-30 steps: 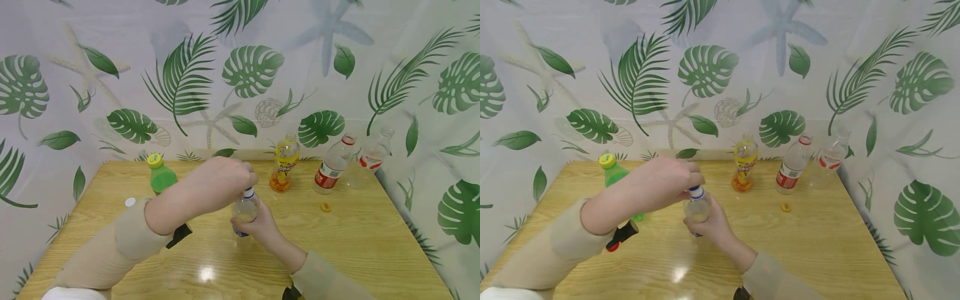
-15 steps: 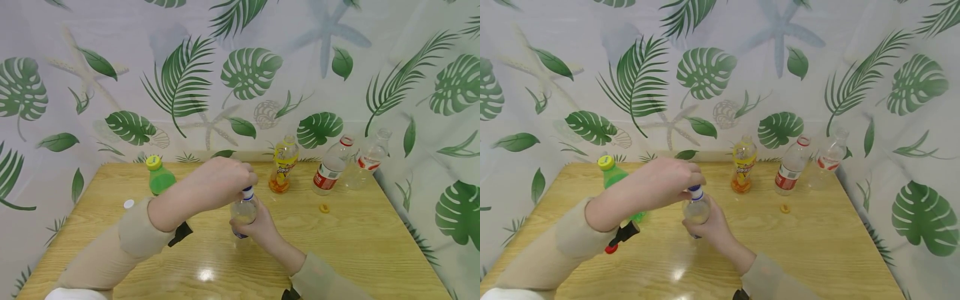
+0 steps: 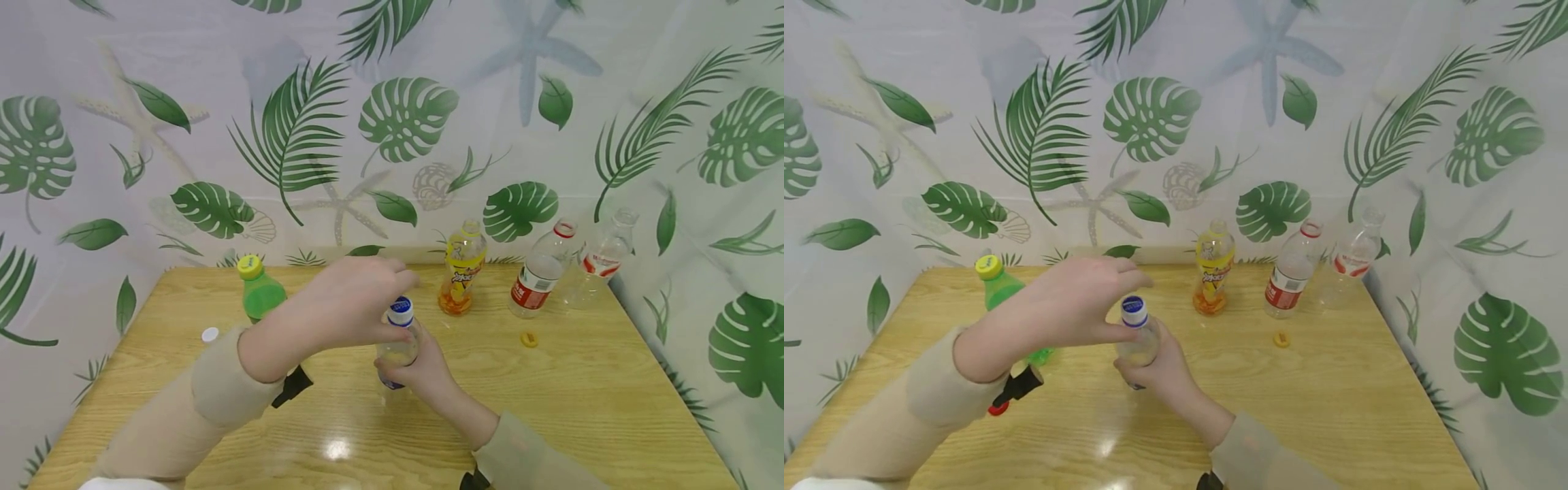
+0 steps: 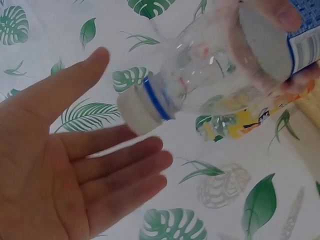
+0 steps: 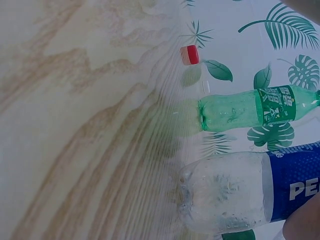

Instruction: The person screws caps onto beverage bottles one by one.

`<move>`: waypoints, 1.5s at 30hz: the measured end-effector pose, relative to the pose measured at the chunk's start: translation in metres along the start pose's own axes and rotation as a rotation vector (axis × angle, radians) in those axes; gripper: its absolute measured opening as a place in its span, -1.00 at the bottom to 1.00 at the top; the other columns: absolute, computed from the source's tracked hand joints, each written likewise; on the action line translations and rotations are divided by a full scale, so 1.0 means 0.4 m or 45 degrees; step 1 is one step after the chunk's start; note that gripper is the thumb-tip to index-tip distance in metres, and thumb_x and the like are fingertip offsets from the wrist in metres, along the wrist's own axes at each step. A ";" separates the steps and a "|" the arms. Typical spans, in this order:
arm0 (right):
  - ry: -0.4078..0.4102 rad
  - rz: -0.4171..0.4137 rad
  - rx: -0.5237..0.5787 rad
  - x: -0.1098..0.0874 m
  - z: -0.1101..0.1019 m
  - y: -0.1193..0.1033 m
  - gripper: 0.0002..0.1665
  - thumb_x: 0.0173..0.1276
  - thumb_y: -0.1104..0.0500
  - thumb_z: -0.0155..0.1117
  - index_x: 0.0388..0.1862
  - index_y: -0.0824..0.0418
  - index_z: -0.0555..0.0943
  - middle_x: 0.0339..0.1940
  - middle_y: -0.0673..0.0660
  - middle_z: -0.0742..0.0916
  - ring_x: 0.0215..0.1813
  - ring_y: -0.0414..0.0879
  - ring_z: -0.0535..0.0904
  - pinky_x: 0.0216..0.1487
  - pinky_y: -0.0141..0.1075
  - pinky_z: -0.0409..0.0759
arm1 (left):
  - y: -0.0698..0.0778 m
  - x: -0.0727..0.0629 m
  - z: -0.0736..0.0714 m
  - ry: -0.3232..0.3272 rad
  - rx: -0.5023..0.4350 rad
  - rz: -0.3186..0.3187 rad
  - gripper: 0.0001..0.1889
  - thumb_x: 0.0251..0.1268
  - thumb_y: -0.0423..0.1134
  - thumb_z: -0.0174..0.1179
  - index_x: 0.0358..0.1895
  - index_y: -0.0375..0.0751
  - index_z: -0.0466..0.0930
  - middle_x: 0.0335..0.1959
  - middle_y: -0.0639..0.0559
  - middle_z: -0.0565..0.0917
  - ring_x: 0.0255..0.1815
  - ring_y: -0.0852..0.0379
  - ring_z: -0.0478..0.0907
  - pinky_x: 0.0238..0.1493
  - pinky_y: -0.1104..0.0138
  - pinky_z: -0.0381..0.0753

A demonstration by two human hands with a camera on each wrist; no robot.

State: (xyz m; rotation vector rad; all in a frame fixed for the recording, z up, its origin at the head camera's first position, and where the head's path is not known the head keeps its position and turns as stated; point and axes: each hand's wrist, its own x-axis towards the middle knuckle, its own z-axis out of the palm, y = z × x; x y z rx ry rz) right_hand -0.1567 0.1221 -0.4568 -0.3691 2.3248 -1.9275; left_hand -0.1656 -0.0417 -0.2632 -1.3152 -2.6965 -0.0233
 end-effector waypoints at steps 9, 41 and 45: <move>-0.002 0.048 0.057 -0.002 0.003 -0.001 -0.24 0.23 0.37 0.52 0.39 0.30 0.42 0.21 0.34 0.65 0.18 0.06 0.59 0.13 -0.21 0.65 | 0.002 -0.015 0.054 0.188 -0.208 -0.326 -0.52 0.12 0.24 0.57 -0.17 -0.06 0.71 -0.22 0.15 0.79 -0.35 0.19 0.64 -0.43 0.39 0.56; 0.014 -0.002 0.077 0.002 0.003 -0.004 -0.11 0.21 0.32 0.51 0.51 0.28 0.35 0.27 0.36 0.65 0.24 0.09 0.59 0.22 -0.19 0.60 | -0.079 -0.022 0.134 0.174 -1.142 -0.062 -0.63 0.31 -0.43 0.46 0.18 -0.39 0.74 0.10 -0.22 0.82 0.06 -0.05 0.82 0.13 0.34 0.78; 0.007 -0.008 0.077 0.000 0.004 0.000 -0.16 0.22 0.33 0.51 0.47 0.29 0.38 0.27 0.36 0.65 0.24 0.09 0.60 0.23 -0.20 0.61 | -0.074 -0.023 0.136 0.160 -1.081 -0.052 -0.58 0.34 -0.36 0.46 0.24 -0.35 0.70 0.16 -0.17 0.80 0.14 -0.02 0.79 0.20 0.28 0.76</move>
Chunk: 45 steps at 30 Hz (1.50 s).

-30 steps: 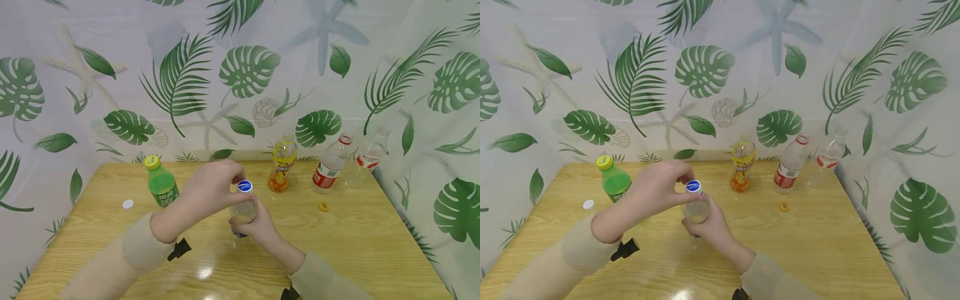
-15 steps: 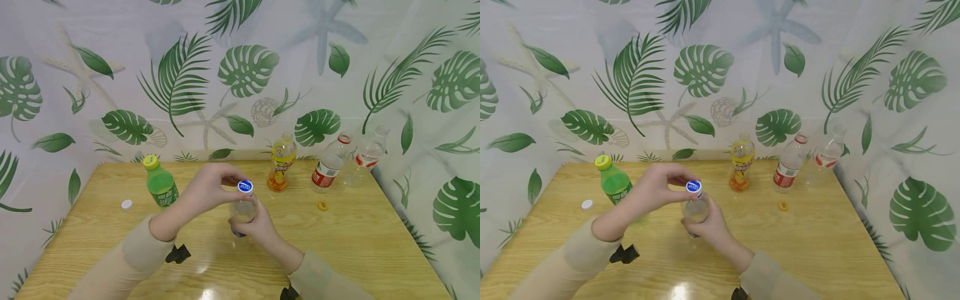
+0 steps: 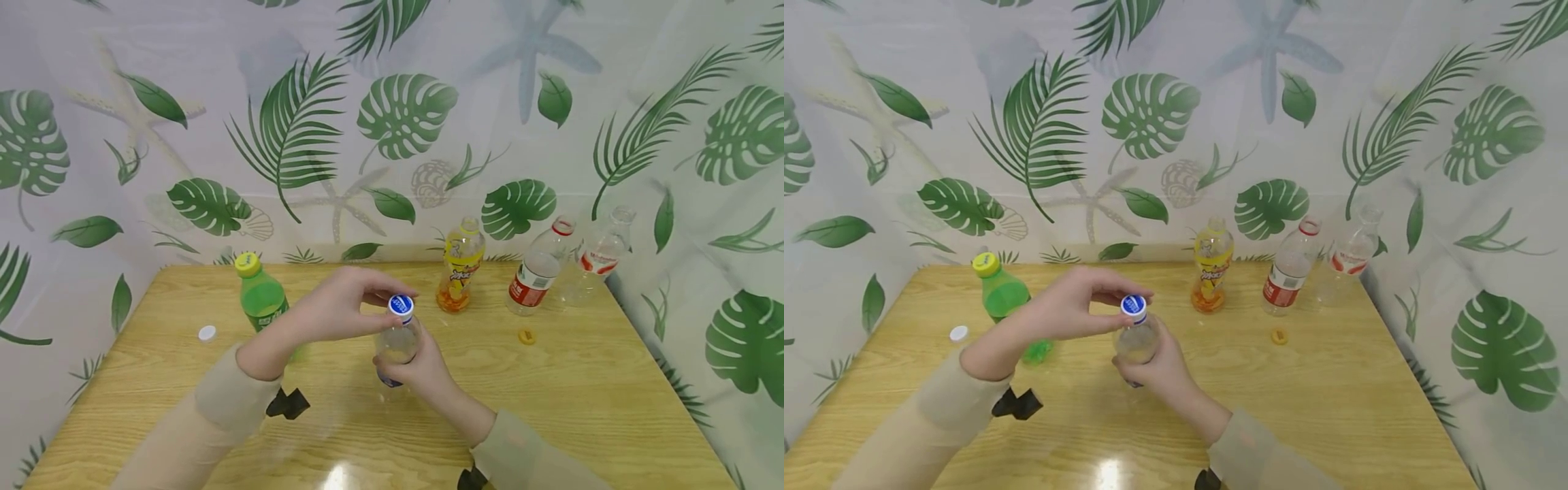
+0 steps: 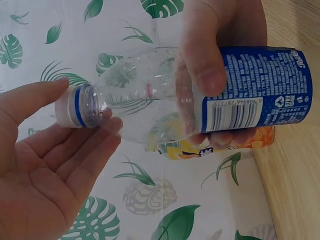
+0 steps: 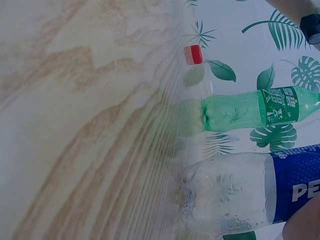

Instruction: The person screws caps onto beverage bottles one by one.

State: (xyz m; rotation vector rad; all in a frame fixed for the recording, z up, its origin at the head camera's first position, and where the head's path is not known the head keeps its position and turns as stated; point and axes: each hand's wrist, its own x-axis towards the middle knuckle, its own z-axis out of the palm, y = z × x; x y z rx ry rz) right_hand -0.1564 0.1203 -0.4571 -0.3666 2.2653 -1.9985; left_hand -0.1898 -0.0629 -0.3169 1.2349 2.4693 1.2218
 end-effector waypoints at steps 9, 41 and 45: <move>0.004 0.056 0.017 -0.002 0.000 0.000 -0.04 0.22 0.20 0.66 0.53 0.19 0.36 0.36 0.31 0.59 0.33 0.13 0.53 0.25 -0.19 0.58 | -0.006 -0.004 0.043 0.262 -0.057 -0.131 -0.74 0.18 -0.24 0.60 -0.11 -0.22 0.81 -0.20 -0.03 0.86 -0.13 0.13 0.80 0.06 0.21 0.81; 0.027 0.016 0.002 0.001 0.005 0.011 -0.28 0.25 0.26 0.55 0.36 0.28 0.46 0.14 0.32 0.69 0.07 -0.08 0.60 0.17 -0.15 0.64 | -0.021 -0.014 0.081 0.474 -0.240 -0.168 -0.73 0.16 -0.31 0.60 -0.09 -0.22 0.81 -0.13 -0.08 0.85 0.00 0.02 0.80 0.17 0.17 0.78; 0.036 0.020 0.013 0.002 0.003 0.012 -0.24 0.24 0.26 0.57 0.38 0.28 0.45 0.17 0.34 0.69 0.10 -0.09 0.60 0.20 -0.14 0.63 | -0.034 -0.012 0.075 0.357 -0.341 -0.130 -0.70 0.28 -0.38 0.50 0.06 -0.33 0.79 0.00 -0.18 0.85 0.09 -0.07 0.80 0.19 0.26 0.77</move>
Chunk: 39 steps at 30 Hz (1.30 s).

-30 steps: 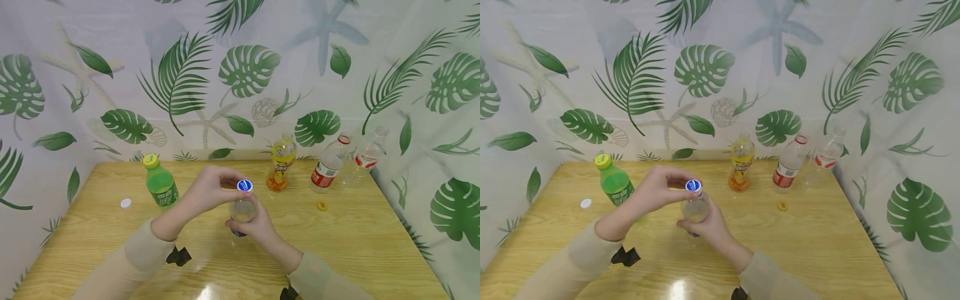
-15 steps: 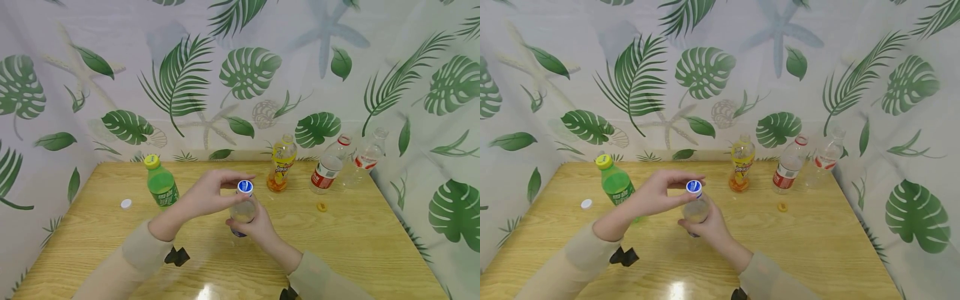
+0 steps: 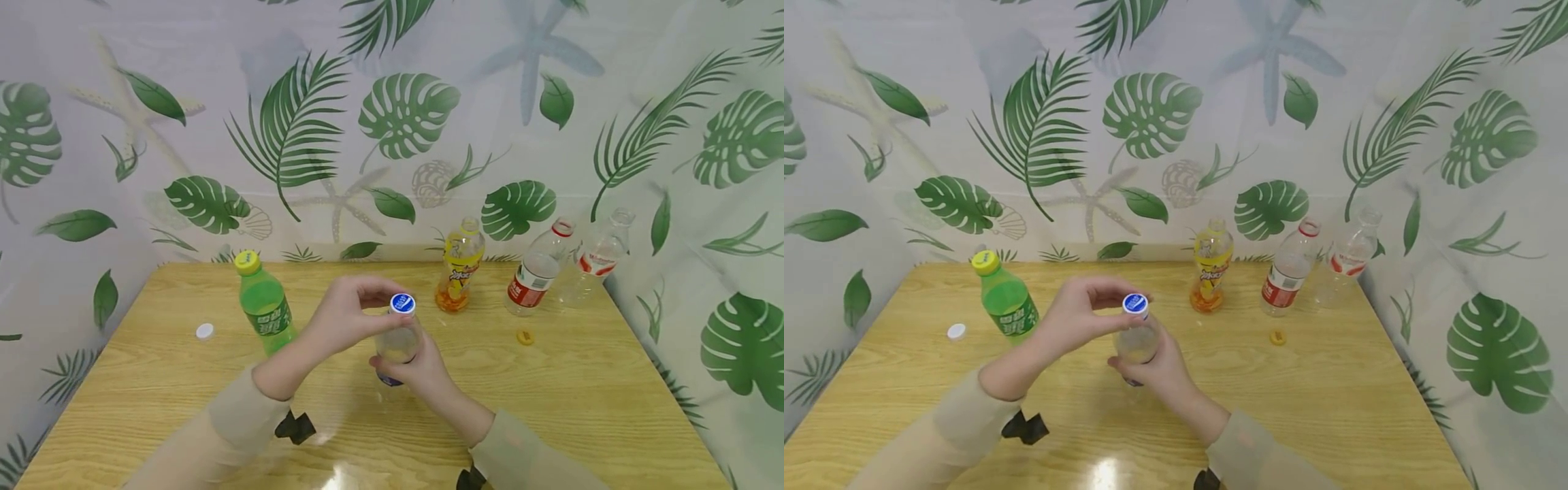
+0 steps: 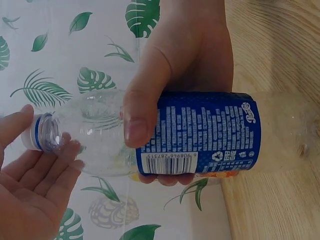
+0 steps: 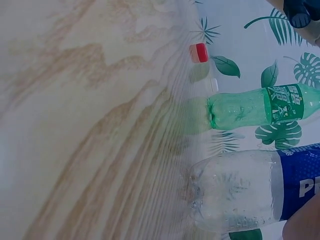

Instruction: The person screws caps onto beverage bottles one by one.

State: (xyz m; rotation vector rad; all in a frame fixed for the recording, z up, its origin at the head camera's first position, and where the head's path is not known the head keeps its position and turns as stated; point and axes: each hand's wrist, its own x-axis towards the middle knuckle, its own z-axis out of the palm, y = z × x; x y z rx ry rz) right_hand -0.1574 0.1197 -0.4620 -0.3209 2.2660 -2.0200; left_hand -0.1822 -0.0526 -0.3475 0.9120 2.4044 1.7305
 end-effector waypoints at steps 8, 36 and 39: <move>-0.009 -0.019 0.000 -0.002 -0.003 -0.001 -0.19 0.23 0.26 0.58 0.43 0.29 0.43 0.22 0.33 0.68 0.15 -0.11 0.60 0.25 -0.17 0.61 | -0.009 -0.001 -0.007 -0.247 -0.050 0.094 -0.62 0.53 -0.44 0.22 0.34 -0.41 0.59 0.30 -0.30 0.70 0.39 -0.18 0.63 0.50 0.14 0.56; -0.032 -0.059 -0.046 0.000 -0.001 -0.010 -0.29 0.28 0.31 0.54 0.36 0.31 0.46 0.18 0.31 0.70 0.13 -0.16 0.61 0.21 -0.27 0.63 | 0.022 -0.002 0.003 -0.043 0.072 0.066 -0.60 0.28 -0.40 0.44 0.19 -0.32 0.72 0.16 -0.17 0.80 0.23 -0.07 0.75 0.31 0.20 0.71; -0.035 -0.095 -0.048 -0.001 0.002 -0.010 -0.34 0.27 0.33 0.53 0.31 0.34 0.48 0.13 0.34 0.71 0.07 -0.16 0.62 0.17 -0.30 0.64 | 0.026 -0.010 0.012 0.095 0.180 0.045 -0.56 0.15 -0.28 0.61 0.10 -0.25 0.73 0.07 -0.08 0.81 0.17 -0.02 0.76 0.29 0.15 0.72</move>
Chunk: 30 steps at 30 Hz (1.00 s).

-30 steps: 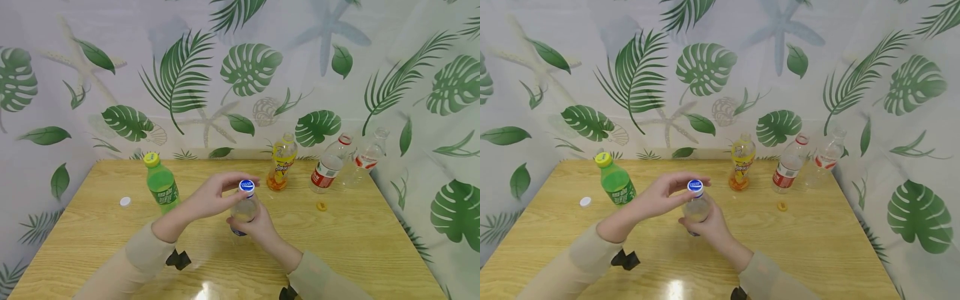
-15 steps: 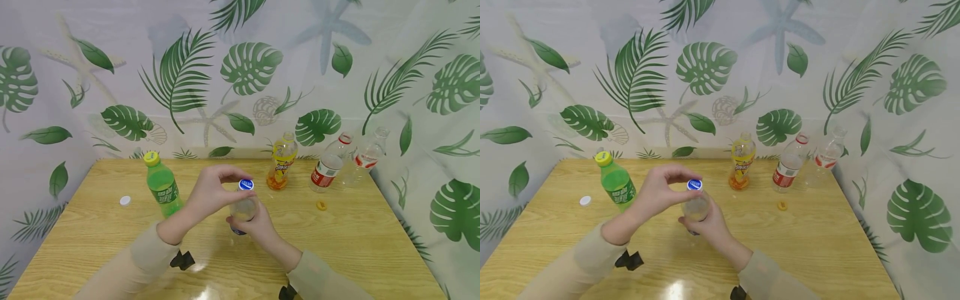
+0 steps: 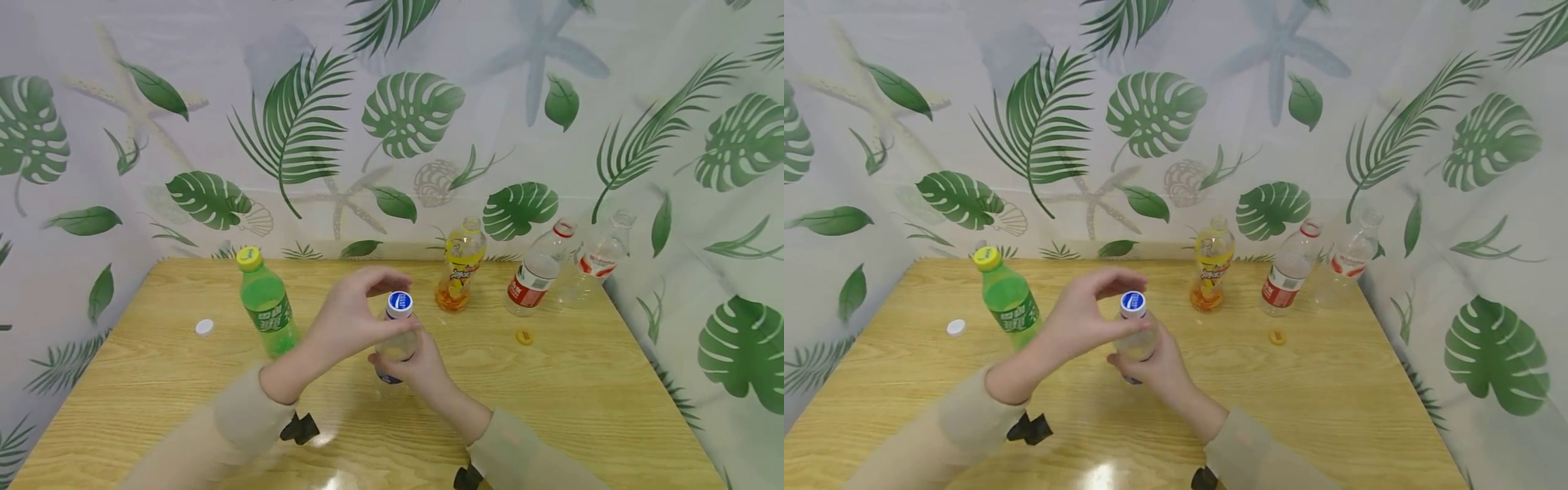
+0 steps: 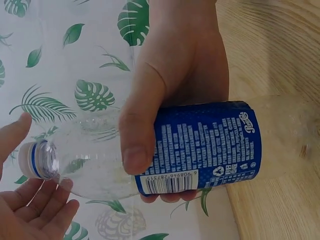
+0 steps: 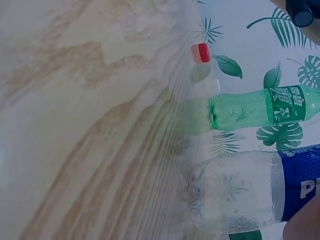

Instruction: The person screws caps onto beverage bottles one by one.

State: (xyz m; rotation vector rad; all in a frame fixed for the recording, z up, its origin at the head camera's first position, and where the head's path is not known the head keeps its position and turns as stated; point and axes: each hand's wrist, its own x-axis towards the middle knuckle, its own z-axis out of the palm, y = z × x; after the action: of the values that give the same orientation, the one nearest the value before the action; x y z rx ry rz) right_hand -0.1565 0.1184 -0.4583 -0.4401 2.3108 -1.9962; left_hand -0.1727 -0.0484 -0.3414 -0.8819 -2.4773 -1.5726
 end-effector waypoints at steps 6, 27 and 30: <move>-0.014 0.086 0.045 -0.002 0.000 0.001 -0.26 0.28 0.26 0.53 0.39 0.27 0.44 0.20 0.32 0.68 0.12 -0.10 0.60 0.19 -0.20 0.64 | -0.005 -0.003 0.003 0.107 0.025 -0.023 -0.71 0.11 -0.29 0.63 -0.11 -0.21 0.80 -0.14 -0.05 0.84 0.00 0.00 0.81 0.14 0.16 0.79; -0.008 0.055 0.027 -0.002 -0.001 -0.004 -0.30 0.26 0.28 0.54 0.34 0.33 0.46 0.15 0.35 0.70 0.07 -0.09 0.61 0.14 -0.26 0.65 | 0.000 0.007 0.004 0.035 -0.094 -0.106 -0.67 0.13 -0.30 0.62 -0.03 -0.20 0.80 -0.07 -0.05 0.85 0.05 0.01 0.80 0.23 0.15 0.75; -0.001 0.096 0.015 -0.001 -0.002 -0.002 -0.27 0.26 0.27 0.55 0.36 0.31 0.45 0.17 0.33 0.70 0.09 -0.11 0.61 0.18 -0.20 0.64 | -0.003 0.008 0.001 0.034 -0.108 -0.107 -0.73 0.14 -0.29 0.62 -0.09 -0.20 0.82 -0.13 -0.05 0.86 0.00 0.04 0.82 0.17 0.22 0.77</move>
State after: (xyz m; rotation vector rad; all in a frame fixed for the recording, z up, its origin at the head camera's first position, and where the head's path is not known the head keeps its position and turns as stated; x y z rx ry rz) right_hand -0.1563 0.1192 -0.4574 -0.3474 2.2777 -1.9734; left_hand -0.1759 -0.0471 -0.3412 -0.7715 -2.4765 -1.7157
